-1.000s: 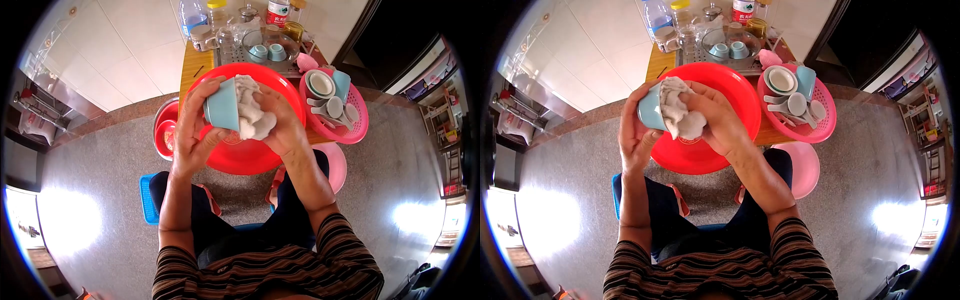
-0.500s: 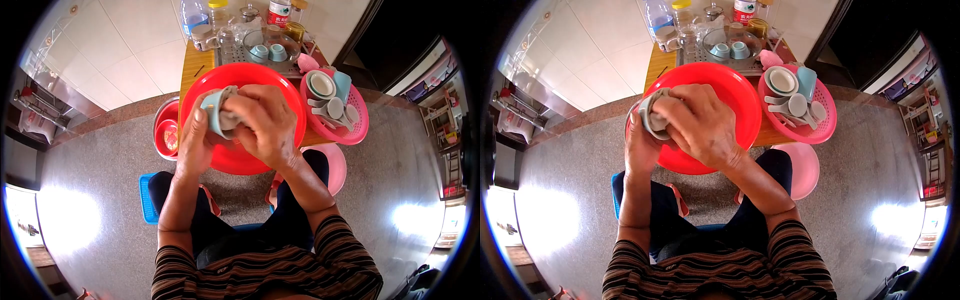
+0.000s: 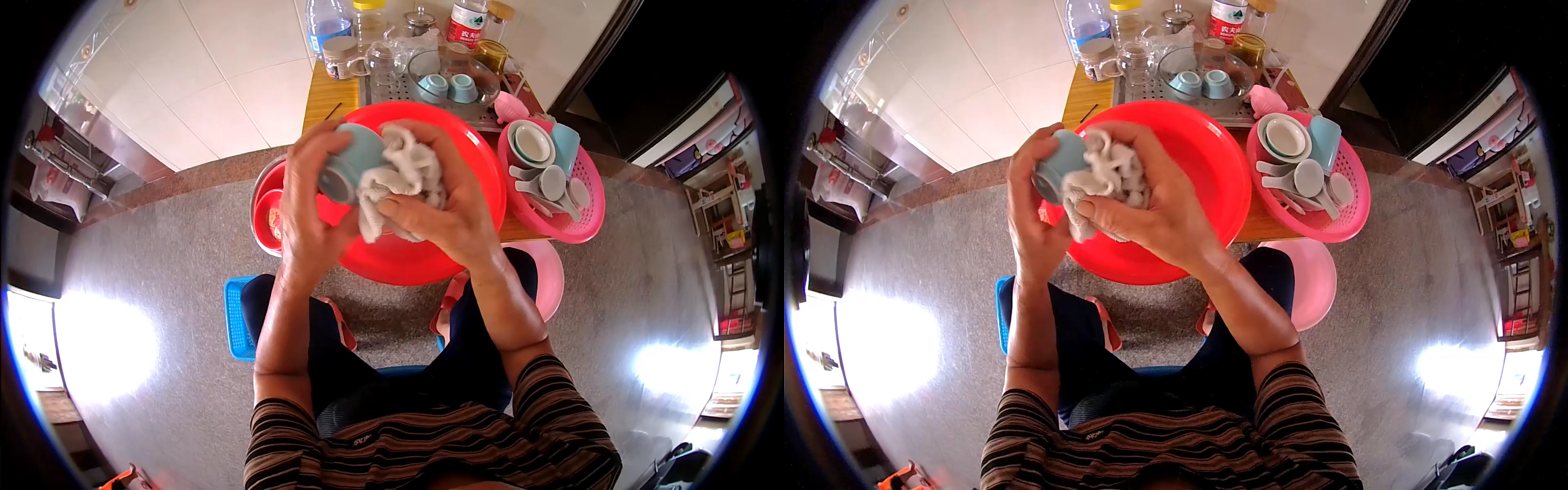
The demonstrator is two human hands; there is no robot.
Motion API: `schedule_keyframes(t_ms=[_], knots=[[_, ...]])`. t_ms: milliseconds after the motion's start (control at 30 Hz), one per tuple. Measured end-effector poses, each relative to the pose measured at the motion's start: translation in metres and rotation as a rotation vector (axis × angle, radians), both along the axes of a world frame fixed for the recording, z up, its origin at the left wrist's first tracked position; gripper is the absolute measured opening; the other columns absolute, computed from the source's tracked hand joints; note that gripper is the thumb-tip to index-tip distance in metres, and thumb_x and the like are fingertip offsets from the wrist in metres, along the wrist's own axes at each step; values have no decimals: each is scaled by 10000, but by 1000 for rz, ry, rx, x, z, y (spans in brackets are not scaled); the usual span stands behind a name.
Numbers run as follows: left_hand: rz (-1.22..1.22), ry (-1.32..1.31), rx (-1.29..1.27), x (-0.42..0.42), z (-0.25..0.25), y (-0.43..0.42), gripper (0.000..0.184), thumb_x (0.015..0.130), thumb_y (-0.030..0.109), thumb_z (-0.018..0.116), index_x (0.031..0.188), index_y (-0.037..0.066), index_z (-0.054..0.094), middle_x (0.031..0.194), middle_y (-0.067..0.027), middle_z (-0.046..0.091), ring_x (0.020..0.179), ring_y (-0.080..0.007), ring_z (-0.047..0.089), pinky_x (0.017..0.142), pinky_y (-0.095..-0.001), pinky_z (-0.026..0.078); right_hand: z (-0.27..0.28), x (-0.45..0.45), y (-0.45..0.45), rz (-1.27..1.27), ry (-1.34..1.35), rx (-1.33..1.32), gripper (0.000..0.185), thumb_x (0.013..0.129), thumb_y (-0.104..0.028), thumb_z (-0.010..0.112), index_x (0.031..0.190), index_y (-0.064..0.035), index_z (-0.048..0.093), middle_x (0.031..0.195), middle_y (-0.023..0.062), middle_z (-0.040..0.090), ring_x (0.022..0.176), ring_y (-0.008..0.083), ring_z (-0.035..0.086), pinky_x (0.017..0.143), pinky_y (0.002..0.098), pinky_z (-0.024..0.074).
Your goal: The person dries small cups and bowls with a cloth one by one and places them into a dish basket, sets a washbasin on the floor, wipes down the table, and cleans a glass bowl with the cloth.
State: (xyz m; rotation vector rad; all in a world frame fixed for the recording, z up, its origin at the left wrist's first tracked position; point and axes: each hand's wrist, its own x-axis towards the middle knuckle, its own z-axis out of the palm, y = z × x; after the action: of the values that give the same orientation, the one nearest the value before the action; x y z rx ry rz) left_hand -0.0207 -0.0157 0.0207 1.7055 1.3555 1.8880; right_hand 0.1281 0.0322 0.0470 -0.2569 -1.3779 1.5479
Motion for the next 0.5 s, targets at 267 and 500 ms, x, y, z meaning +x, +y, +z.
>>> schedule_keyframes(t_ms=[267,500], knots=[[83,427,117,5,6,-3,665,607,47,747,1195,81,440,1266,-176,441,1138,-318,483,901,-395,443,-4,5,0,80,-89,-43,291,823,-108,646,1067,-14,520,885,12,577,797,69,563,678,211,482],[-519,-370,-111,1,-3,-9,558,681,145,771,1135,9,476,1090,-82,551,959,-142,553,739,-242,453,-1,23,22,141,-84,-122,155,826,-87,584,957,-5,599,826,10,614,736,65,580,658,206,472]])
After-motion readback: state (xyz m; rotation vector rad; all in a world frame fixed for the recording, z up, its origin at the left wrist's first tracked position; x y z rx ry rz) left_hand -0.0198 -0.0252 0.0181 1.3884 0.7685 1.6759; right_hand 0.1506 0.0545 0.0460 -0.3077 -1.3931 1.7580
